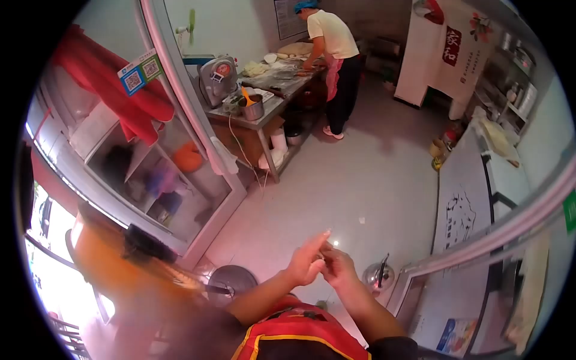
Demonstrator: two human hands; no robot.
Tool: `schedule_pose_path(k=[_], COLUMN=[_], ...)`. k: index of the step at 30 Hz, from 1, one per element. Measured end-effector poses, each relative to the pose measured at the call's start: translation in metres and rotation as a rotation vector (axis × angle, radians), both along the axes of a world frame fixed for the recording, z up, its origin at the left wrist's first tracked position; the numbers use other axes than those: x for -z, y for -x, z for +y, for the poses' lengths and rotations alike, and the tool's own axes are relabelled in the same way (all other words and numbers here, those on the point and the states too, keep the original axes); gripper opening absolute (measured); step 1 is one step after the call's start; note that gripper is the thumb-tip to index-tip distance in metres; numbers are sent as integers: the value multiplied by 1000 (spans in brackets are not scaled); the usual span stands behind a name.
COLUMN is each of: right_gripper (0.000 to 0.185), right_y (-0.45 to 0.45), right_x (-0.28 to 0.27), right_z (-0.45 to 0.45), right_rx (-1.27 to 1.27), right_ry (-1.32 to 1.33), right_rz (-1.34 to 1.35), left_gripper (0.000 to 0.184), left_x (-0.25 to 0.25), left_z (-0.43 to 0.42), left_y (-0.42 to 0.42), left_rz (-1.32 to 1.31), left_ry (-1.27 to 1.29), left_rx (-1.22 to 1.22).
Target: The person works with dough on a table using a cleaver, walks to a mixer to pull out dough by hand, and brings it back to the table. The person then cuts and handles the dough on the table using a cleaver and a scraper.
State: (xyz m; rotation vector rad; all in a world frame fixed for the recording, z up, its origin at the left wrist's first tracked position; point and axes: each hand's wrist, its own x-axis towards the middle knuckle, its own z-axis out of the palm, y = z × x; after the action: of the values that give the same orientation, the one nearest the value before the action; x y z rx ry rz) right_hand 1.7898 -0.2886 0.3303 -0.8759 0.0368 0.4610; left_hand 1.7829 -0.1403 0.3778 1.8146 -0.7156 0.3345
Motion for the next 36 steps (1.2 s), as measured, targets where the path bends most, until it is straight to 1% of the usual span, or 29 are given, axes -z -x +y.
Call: schedule_pose_path(k=[1,2,5,6,8,9,10,12,14,15,17,18,21,24,27,29,31,32,35,36], right_gripper=[21,18,15,14,16,18,21,20,20,21,21,21,20,19,19,20,19,20,20,21], right_y=[-31,-62,-172,-206,-279,-313,-351,-430,-504,-536,-588,-614,-713,-818,-920,-974,-1022,-1044,-1100,-1117], right_x=[-20,-40,-27,-33,-53,-55,-48,-43,-61,-68,-90,-97,-86,-66,-48,-60,-68,-57,-57,-47], right_z=[7,14,26,35,54,64,72,83,88,92,101,105,118,129,157,181,207,220,259,275], right_rx=[-29,-41,-139,-69,-43,-26,-16,-4,-58,-84,-48,-32,-45,-179,-248,-316,-417,-480,-636,-683], right_ry=[-116,-227,10,136,253,310,328,272,263,249,353,400,434,413,468,406,370,356,360,348], right_rz=[158,325,155,85,9,-21,-53,-54,-44,-56,-69,-83,-135,-152,-344,-309,-267,-264,-204,-244], left_gripper=[59,56,56,59,59,59,75,73,67,67,69,73,73,76,79,79,78,75,74,75], left_x=[4,15,13,16,5,5,10,0,-16,-24,-39,-39,-36,-19,-2,-12,-28,-24,-19,-19], left_z=[4,8,19,21,30,38,50,64,76,83,98,103,117,128,142,155,163,171,206,215], left_y=[-27,-58,-147,-184,-260,-294,-331,-411,-486,-515,-575,-601,-689,-771,-864,-911,-953,-971,-1021,-1034], left_rz=[15,-20,427,508,457,440,505,497,430,443,434,397,361,273,264,296,297,301,310,352], left_ry=[8,70,548,659,690,702,645,719,774,792,828,819,795,714,623,575,594,603,618,639], left_rx=[-22,-55,61,35,-59,-103,-66,-83,-78,-48,15,15,-31,-135,-274,-298,-404,-443,-547,-607])
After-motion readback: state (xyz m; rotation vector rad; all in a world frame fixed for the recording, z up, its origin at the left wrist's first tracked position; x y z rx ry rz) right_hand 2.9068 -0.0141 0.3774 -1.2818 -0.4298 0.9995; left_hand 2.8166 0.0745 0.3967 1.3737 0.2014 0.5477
